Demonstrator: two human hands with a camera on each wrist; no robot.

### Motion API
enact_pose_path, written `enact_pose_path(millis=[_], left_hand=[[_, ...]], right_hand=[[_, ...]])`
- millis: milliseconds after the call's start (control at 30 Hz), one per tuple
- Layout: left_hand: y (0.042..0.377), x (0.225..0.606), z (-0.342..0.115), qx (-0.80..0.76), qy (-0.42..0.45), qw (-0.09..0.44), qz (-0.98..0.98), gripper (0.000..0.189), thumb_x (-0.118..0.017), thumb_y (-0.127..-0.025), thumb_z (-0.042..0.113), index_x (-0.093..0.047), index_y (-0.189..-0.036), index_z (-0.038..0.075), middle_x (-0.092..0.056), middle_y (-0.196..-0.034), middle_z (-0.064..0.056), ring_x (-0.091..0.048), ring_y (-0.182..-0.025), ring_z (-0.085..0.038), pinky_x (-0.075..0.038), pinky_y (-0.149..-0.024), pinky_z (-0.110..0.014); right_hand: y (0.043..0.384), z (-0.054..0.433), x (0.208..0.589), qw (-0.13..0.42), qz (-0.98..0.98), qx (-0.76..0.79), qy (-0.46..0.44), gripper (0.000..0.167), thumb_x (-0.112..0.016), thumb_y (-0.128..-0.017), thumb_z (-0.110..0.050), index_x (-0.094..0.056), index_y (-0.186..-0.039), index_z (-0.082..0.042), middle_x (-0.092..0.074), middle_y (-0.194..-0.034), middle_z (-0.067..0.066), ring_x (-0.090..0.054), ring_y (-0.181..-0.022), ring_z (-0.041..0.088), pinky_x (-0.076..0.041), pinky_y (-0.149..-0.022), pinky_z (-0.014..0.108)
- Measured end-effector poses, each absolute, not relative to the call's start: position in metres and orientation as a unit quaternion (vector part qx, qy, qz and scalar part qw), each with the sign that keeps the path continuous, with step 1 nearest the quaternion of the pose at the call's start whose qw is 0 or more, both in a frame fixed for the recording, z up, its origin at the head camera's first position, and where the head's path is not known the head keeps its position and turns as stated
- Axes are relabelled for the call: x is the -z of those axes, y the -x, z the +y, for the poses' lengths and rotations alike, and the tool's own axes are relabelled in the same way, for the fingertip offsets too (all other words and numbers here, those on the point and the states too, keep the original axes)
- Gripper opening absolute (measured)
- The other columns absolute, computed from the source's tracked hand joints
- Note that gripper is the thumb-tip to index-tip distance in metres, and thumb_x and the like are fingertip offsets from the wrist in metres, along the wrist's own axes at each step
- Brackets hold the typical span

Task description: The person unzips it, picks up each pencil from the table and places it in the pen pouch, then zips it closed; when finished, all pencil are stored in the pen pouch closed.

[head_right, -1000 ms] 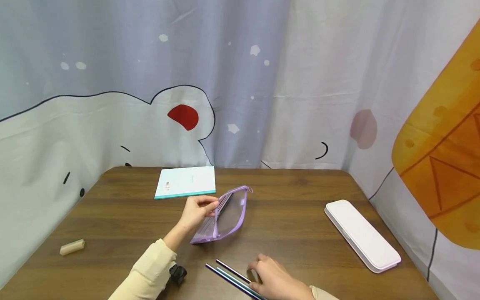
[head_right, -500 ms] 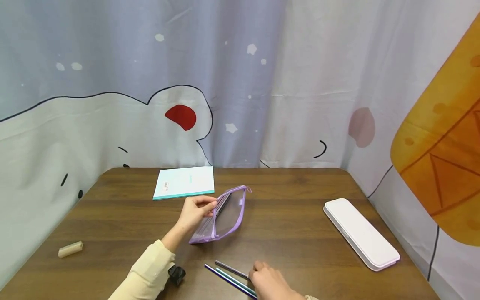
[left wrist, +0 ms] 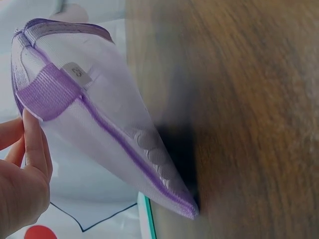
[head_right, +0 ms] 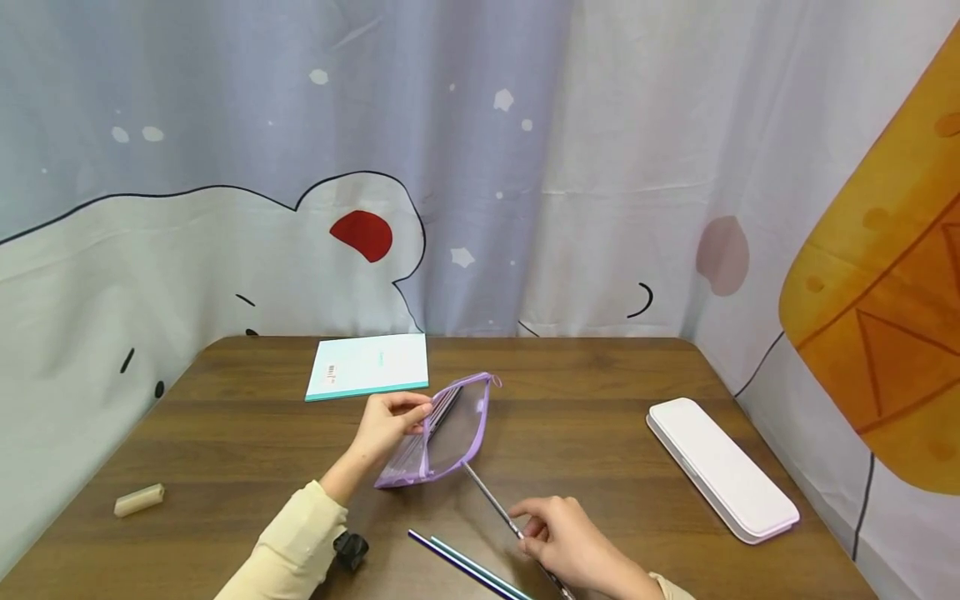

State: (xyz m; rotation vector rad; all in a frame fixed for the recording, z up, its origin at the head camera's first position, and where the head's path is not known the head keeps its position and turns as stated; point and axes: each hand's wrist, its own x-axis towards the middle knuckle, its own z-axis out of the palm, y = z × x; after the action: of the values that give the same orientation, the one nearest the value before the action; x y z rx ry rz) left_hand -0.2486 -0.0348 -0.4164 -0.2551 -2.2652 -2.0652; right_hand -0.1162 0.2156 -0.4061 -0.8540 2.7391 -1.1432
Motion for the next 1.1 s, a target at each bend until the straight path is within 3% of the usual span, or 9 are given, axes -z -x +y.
enact_pose_path(millis=[200,333,500,833,1100], left_hand=[[0.246,0.414,-0.038,0.673,0.076,0.036,-0.735,0.016,-0.066,-0.075,0.0,-0.066,-0.089,-0.008,-0.066,-0.078,-0.019,-0.055,-0.052,-0.005,-0.055,-0.049,-0.02],[0.246,0.414,-0.038,0.675,0.077,0.036,-0.732,0.017,-0.066,-0.075,-0.001,-0.066,-0.089,-0.009,-0.066,-0.077,-0.019,-0.055,-0.051,-0.005,-0.055,-0.049,-0.021],[0.246,0.417,-0.036,0.681,0.076,0.03,-0.727,0.017,-0.066,-0.075,-0.002,-0.065,-0.09,-0.01,-0.066,-0.079,-0.022,-0.055,-0.052,-0.004,-0.056,-0.05,-0.021],[0.242,0.408,-0.032,0.668,0.075,0.047,-0.739,0.014,-0.066,-0.076,0.001,-0.067,-0.088,-0.006,-0.067,-0.081,-0.021,-0.058,-0.057,-0.007,-0.057,-0.052,-0.022],[0.245,0.417,-0.027,0.668,0.077,0.059,-0.738,0.015,-0.067,-0.076,0.002,-0.067,-0.088,-0.006,-0.066,-0.078,-0.022,-0.057,-0.053,-0.005,-0.057,-0.052,-0.023]], right_hand=[[0.132,0.218,0.39,0.053,0.846,0.487,0.21,0.041,-0.066,-0.078,-0.014,-0.055,-0.115,0.001,-0.067,-0.079,0.016,-0.055,-0.056,0.002,-0.053,-0.042,0.026],[0.147,0.213,0.387,0.061,0.824,0.54,0.162,0.047,-0.066,-0.078,-0.015,-0.051,-0.12,0.002,-0.065,-0.087,0.024,-0.059,-0.059,0.007,-0.055,-0.045,0.035],[0.164,0.202,0.389,0.06,0.804,0.58,0.114,0.05,-0.067,-0.078,-0.017,-0.05,-0.121,0.001,-0.063,-0.094,0.028,-0.062,-0.065,0.011,-0.057,-0.05,0.036],[0.182,0.175,0.407,0.033,0.773,0.633,0.032,0.045,-0.066,-0.077,-0.008,-0.052,-0.119,0.002,-0.067,-0.084,0.018,-0.063,-0.071,0.015,-0.057,-0.051,0.03],[0.198,0.154,0.423,0.028,0.753,0.657,-0.002,0.043,-0.064,-0.076,0.0,-0.052,-0.116,0.007,-0.066,-0.082,0.023,-0.064,-0.067,0.019,-0.057,-0.05,0.029]])
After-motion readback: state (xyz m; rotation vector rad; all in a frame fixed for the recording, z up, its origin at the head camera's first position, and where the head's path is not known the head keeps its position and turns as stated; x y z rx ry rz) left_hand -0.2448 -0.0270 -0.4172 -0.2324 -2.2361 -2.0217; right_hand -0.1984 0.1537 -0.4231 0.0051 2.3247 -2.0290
